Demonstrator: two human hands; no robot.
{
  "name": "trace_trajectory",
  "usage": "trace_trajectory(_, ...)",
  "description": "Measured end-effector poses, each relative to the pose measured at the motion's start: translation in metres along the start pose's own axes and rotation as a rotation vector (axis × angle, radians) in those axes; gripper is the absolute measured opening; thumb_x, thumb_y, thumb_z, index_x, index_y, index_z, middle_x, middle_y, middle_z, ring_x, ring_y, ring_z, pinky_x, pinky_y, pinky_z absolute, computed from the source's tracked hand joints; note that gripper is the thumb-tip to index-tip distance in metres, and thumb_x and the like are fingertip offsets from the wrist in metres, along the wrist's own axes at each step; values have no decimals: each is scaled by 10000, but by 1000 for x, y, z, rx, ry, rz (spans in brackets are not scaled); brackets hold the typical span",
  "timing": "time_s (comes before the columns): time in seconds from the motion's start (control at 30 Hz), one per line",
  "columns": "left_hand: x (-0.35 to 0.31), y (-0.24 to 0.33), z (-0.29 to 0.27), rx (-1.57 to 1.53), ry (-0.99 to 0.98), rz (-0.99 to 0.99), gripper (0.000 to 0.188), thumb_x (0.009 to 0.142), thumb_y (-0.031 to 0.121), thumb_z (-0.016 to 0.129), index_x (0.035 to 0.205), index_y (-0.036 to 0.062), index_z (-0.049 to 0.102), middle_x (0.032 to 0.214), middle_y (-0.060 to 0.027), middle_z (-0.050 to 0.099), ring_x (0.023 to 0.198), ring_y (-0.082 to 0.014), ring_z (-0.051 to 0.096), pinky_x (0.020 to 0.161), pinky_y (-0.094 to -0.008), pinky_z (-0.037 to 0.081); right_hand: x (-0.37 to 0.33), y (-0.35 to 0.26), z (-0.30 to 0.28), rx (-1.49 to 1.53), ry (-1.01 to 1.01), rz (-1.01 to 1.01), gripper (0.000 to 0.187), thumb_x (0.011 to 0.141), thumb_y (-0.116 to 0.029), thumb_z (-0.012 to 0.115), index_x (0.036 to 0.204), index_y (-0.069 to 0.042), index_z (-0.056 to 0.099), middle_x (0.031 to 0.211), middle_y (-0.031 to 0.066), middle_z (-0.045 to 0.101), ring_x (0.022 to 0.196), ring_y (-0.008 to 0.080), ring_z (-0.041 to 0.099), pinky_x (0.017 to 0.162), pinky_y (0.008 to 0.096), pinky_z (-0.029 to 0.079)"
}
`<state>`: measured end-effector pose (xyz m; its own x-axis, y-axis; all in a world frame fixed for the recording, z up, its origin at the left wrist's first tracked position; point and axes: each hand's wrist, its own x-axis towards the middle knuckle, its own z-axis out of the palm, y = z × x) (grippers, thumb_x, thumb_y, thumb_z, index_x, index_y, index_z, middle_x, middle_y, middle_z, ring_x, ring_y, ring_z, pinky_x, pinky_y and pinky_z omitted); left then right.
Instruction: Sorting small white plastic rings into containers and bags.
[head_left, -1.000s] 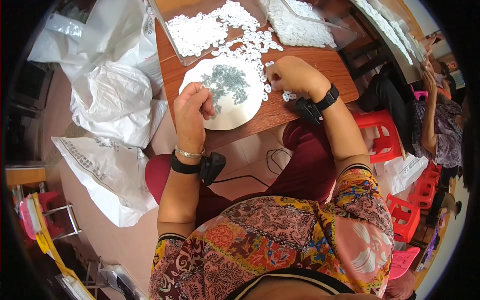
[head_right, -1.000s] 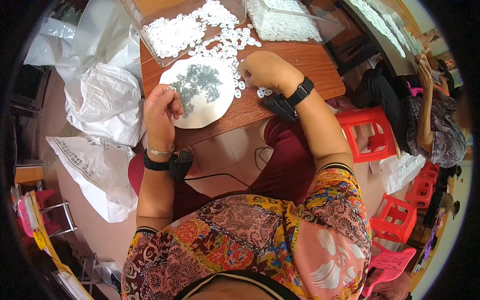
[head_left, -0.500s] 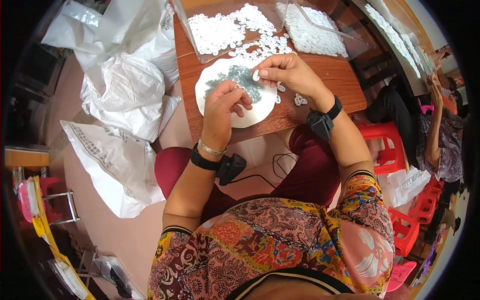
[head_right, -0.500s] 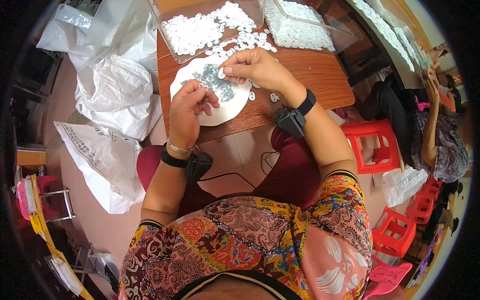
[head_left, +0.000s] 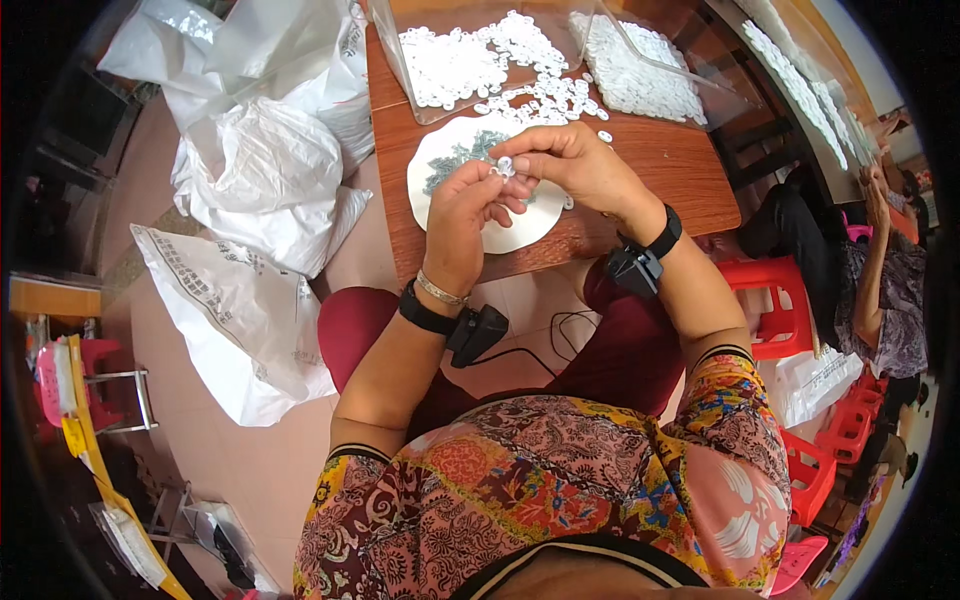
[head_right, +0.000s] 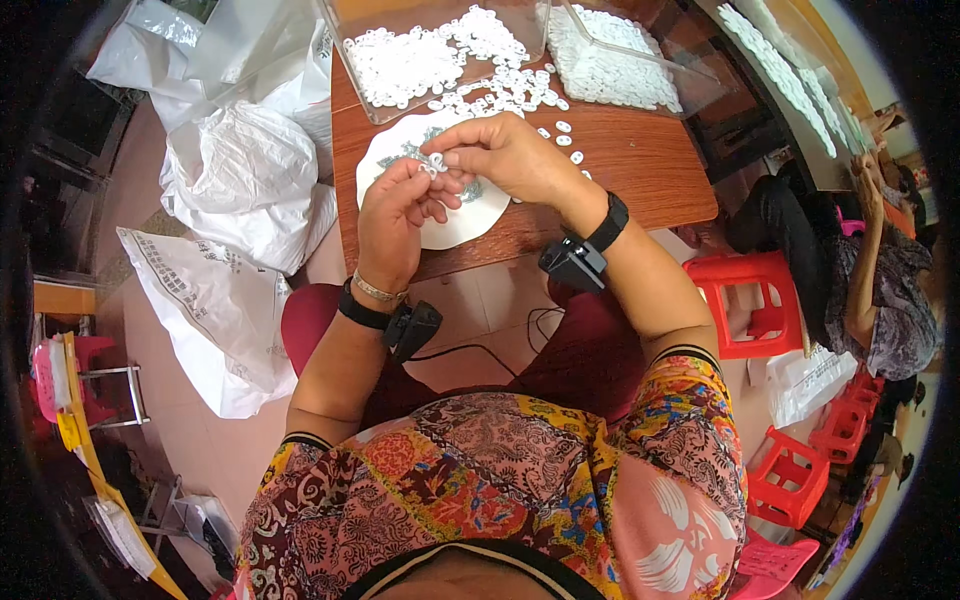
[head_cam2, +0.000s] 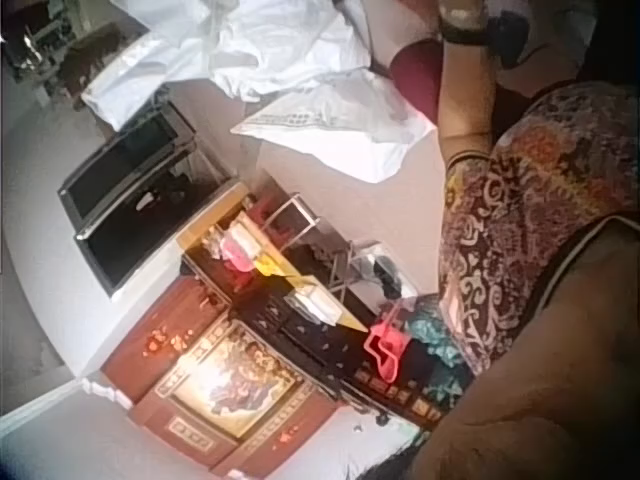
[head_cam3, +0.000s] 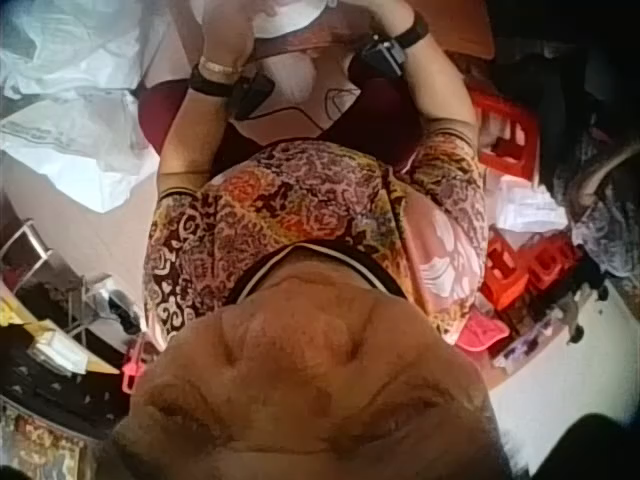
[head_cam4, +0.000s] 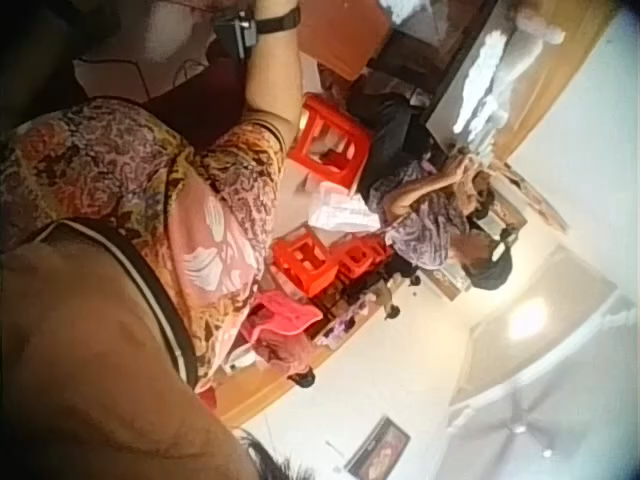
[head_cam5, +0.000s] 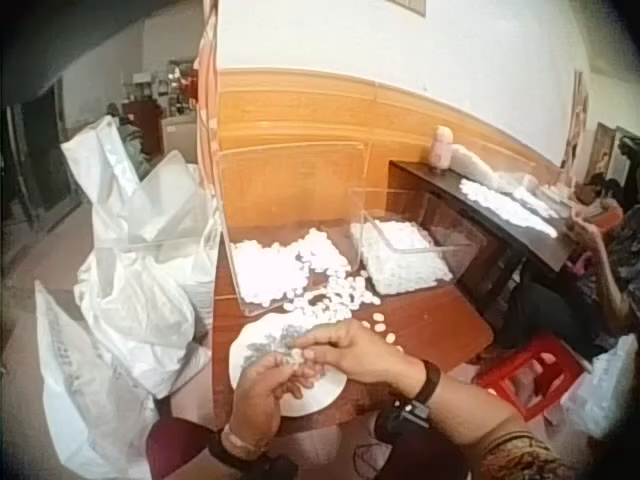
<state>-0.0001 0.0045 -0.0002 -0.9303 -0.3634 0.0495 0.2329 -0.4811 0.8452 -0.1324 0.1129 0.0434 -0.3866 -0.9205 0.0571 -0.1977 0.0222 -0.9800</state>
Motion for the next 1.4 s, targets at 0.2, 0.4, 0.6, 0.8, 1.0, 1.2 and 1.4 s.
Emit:
trace_trajectory(0.2,1,2,-5,218,158,16,154,860,151,496,771,37,549,679,-30,558,592,-79,500,532,-200,388,0,-4,-8,-38,43,9,189,875,-67,593,1047,-17,654,785,-1,619,680,53,535,640,193,457)
trace_trajectory(0.4,1,2,-1,225,137,4,133,827,112,512,713,44,519,601,8,475,540,-65,428,492,-206,353,-1,-4,-6,-18,41,12,175,863,-71,608,1018,-6,654,782,-4,616,677,47,527,637,185,448)
trace_trajectory(0.6,1,1,1,264,140,3,156,828,116,511,690,43,510,597,7,476,536,-62,425,489,-208,355,-2,-5,-6,-41,47,4,173,864,-68,605,1018,-8,655,782,-8,615,675,45,522,635,184,445)
trace_trajectory(0.8,0,-1,0,308,148,16,178,829,130,520,680,32,514,581,4,479,526,-63,422,481,-216,347,-3,-9,-1,-38,47,11,167,855,-66,608,1002,-5,658,769,-12,613,670,44,519,630,182,439)
trace_trajectory(1.0,2,-6,-2,371,152,36,190,825,134,525,677,15,510,552,0,475,506,-70,425,473,-230,341,-5,-10,0,-78,53,32,169,852,-72,610,998,-4,661,777,-12,623,702,35,527,631,179,432)
trace_trajectory(1.2,0,-7,-1,353,157,60,198,827,136,521,672,14,503,550,-3,473,501,-74,424,465,-237,341,-5,-6,3,-148,20,2,185,844,-105,633,995,-2,664,827,8,648,728,46,548,646,194,449)
trace_trajectory(1.4,-1,-7,-1,270,162,34,174,860,157,501,722,57,532,599,12,498,510,-58,434,465,-186,327,-10,-7,13,-105,16,-20,247,798,-27,664,1043,-2,647,757,-22,598,695,40,521,639,204,441)
